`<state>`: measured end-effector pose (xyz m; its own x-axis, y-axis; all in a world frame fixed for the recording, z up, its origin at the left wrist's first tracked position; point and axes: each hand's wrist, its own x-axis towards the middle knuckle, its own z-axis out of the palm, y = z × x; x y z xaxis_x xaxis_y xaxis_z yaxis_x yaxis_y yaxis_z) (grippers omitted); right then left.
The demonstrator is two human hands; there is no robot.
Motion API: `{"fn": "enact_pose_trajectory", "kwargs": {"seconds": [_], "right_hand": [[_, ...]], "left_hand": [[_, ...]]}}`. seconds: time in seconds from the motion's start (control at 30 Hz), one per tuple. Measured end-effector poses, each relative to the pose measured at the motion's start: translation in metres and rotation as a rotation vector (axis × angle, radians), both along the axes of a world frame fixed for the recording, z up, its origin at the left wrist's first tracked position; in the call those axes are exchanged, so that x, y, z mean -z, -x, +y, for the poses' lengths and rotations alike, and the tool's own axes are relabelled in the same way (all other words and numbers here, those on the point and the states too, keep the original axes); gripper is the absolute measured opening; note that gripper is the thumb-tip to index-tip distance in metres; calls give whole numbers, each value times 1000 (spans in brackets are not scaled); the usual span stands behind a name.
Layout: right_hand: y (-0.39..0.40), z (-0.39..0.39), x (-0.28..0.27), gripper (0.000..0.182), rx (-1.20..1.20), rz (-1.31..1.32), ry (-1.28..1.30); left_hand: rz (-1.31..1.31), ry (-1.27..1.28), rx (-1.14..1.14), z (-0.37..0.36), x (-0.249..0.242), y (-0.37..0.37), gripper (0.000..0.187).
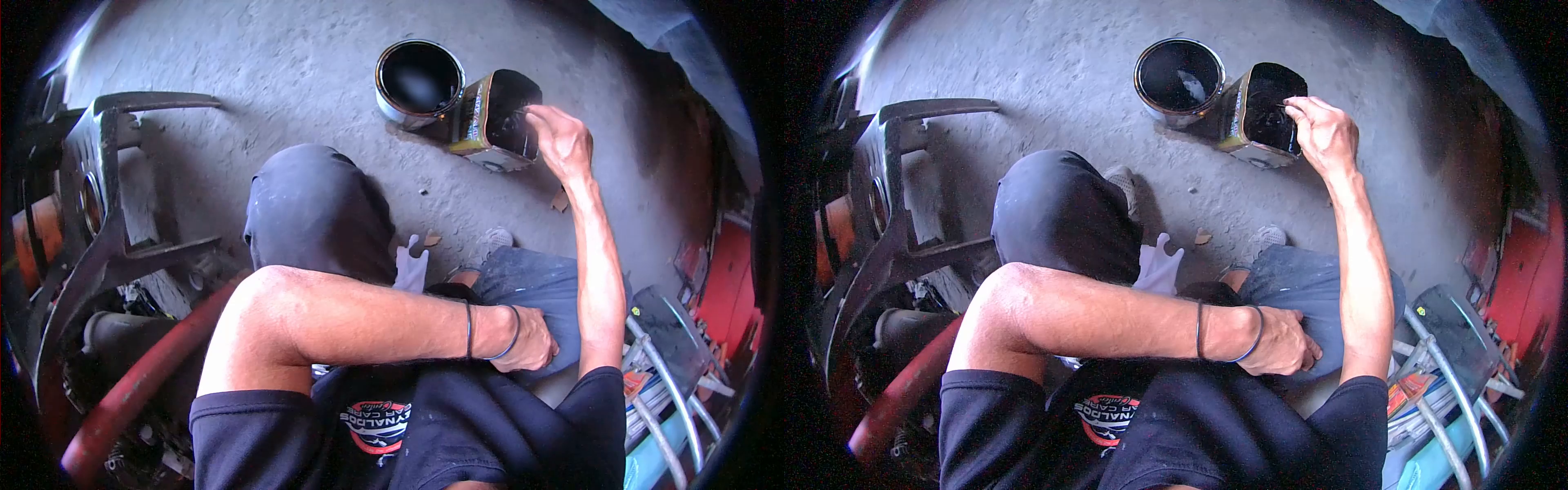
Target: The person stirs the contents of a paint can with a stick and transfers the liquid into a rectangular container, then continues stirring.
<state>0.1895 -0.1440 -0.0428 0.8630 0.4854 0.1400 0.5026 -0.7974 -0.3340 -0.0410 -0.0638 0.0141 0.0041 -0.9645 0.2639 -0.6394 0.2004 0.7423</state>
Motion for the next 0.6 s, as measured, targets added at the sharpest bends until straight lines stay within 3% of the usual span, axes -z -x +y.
{"fn": "enact_pose_trajectory", "kwargs": {"seconds": [0.3,0.53,0.6], "right_hand": [[-1,-5,11,23,-106,314,-15],[-1,-1,-2,27,-45,489,20],[2,4,-11,28,-41,514,-83]], "left_hand": [[7,15,-54,-1,4,2,31],[-1,24,-29,-3,4,1,29],[-9,42,-51,-4,7,4,30]]}}
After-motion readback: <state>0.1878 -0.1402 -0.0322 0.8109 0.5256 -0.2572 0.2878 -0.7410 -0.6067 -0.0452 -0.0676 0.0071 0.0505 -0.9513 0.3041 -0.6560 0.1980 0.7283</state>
